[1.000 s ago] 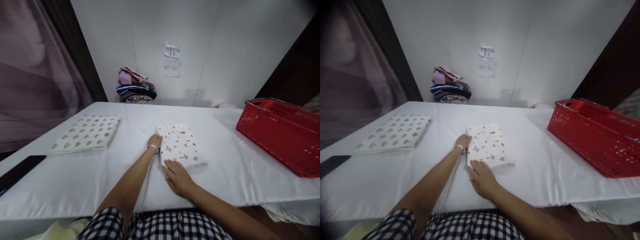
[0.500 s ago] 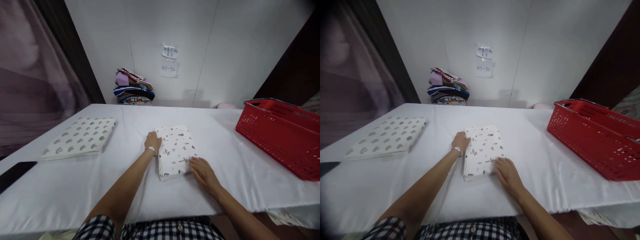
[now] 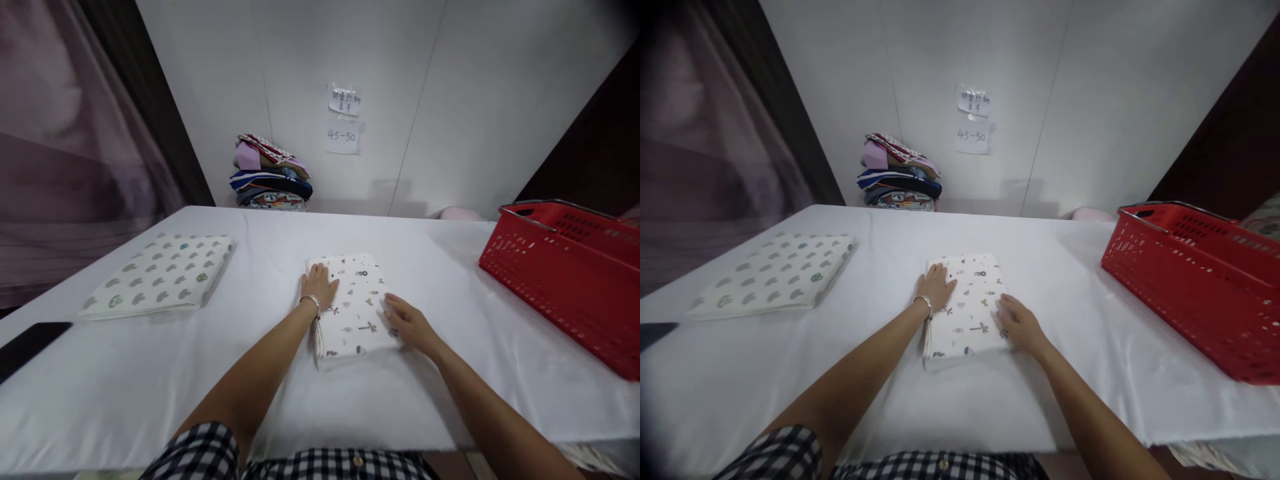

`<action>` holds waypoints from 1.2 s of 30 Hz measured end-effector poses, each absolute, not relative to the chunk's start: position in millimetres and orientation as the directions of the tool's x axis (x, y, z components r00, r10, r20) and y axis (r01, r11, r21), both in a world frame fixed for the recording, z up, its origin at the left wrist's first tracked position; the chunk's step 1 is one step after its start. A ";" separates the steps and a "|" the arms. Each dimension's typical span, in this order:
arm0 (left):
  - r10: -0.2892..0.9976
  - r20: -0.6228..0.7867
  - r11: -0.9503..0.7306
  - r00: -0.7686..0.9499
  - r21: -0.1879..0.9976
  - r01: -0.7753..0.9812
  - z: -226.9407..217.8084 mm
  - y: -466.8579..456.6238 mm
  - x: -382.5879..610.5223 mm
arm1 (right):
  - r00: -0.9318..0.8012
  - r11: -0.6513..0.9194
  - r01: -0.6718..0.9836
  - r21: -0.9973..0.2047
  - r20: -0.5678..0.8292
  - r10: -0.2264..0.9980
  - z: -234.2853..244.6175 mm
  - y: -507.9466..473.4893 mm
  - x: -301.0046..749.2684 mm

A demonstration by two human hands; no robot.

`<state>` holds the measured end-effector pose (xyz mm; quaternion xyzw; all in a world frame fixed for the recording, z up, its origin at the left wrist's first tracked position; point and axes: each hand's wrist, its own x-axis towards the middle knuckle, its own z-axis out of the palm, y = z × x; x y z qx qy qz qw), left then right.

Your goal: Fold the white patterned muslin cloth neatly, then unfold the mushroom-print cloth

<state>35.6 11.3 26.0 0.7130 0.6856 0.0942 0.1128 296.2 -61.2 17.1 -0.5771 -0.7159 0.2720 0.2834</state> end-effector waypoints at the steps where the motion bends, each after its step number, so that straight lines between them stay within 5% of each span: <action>1: 0.999 -0.017 -0.034 0.041 0.291 0.956 26.5 10.7 36.3 | -0.116 0.134 0.662 -0.737 0.075 0.990 18.3 -51.5 295.8; 4: 1.000 0.000 -0.015 0.016 0.292 0.956 27.0 8.8 36.8 | -0.037 0.044 0.712 -0.701 0.026 0.999 21.4 -25.0 286.4; 8: 0.998 0.025 0.046 -0.057 0.304 0.952 25.5 7.4 35.1 | -0.104 0.106 0.839 -0.533 0.033 0.994 23.1 -8.0 268.5; 11: 0.998 0.005 0.061 -0.067 0.324 0.944 25.3 8.9 35.7 | -0.179 0.148 0.826 -0.544 -0.004 0.984 26.6 4.6 272.4; 14: 0.999 -0.037 0.030 -0.019 0.322 0.946 26.7 11.4 38.4 | -0.201 0.184 0.813 -0.553 0.030 0.979 34.6 29.8 293.1; 18: 0.996 -0.022 -0.080 0.092 0.320 0.944 25.7 11.8 36.1 | -0.086 0.117 0.901 -0.417 0.091 0.992 42.4 53.1 311.6; 26: 0.977 0.110 -0.213 0.184 0.385 0.898 14.4 9.9 11.1 | -0.409 0.489 0.679 -0.547 0.272 0.871 36.2 -59.6 279.1; 36: 0.860 0.269 -0.506 0.434 0.333 0.796 19.2 -26.8 23.2 | -0.568 0.684 0.666 -0.299 0.391 0.724 29.1 -115.6 272.8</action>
